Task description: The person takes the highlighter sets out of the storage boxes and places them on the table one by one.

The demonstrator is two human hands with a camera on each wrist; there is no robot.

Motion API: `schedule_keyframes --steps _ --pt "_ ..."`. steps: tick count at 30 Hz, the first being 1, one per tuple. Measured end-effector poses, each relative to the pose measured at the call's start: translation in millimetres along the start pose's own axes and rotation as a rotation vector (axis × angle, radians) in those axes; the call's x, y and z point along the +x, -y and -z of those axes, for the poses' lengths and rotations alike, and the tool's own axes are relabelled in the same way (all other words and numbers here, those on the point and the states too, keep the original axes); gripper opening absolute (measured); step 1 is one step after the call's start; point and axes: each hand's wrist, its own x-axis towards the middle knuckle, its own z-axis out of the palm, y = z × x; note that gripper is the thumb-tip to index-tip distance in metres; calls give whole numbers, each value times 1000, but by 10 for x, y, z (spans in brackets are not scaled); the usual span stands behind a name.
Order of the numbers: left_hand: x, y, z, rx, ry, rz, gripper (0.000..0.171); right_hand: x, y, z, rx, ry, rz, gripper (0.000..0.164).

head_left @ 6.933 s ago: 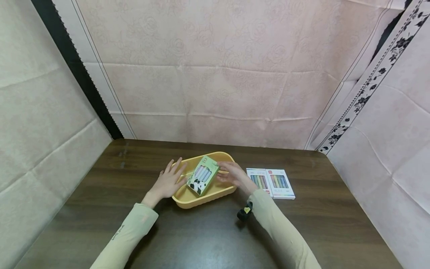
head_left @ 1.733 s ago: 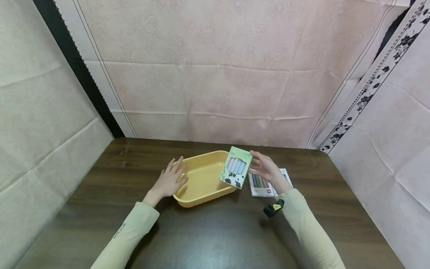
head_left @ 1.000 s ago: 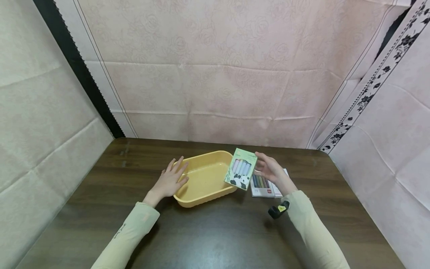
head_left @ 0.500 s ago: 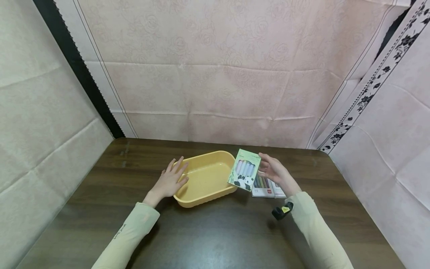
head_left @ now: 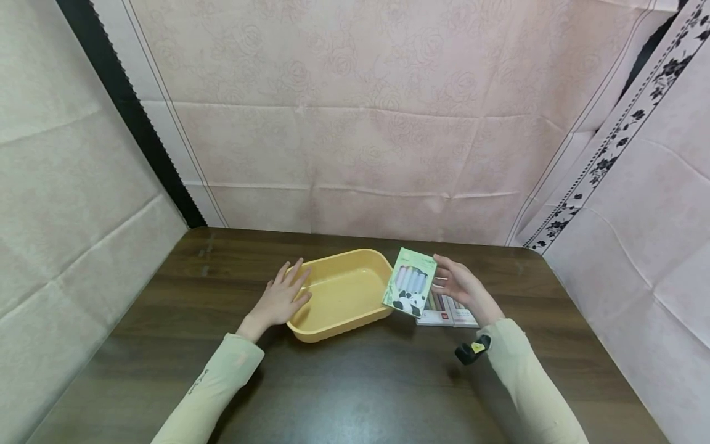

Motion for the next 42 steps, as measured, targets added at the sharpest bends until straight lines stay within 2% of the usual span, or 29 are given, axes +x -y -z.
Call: schedule_keyframes --steps 19,25,30,42 --pt "13 34 -16 -3 17 2 57 49 -5 182 57 -5 3 13" --pt "20 35 -30 0 18 2 57 16 18 254 79 -31 -17 18" --pt "21 43 -34 1 10 -1 57 -14 42 297 49 -48 -20 22" --pt "16 47 -38 0 12 1 58 -81 72 378 34 -53 -26 12"
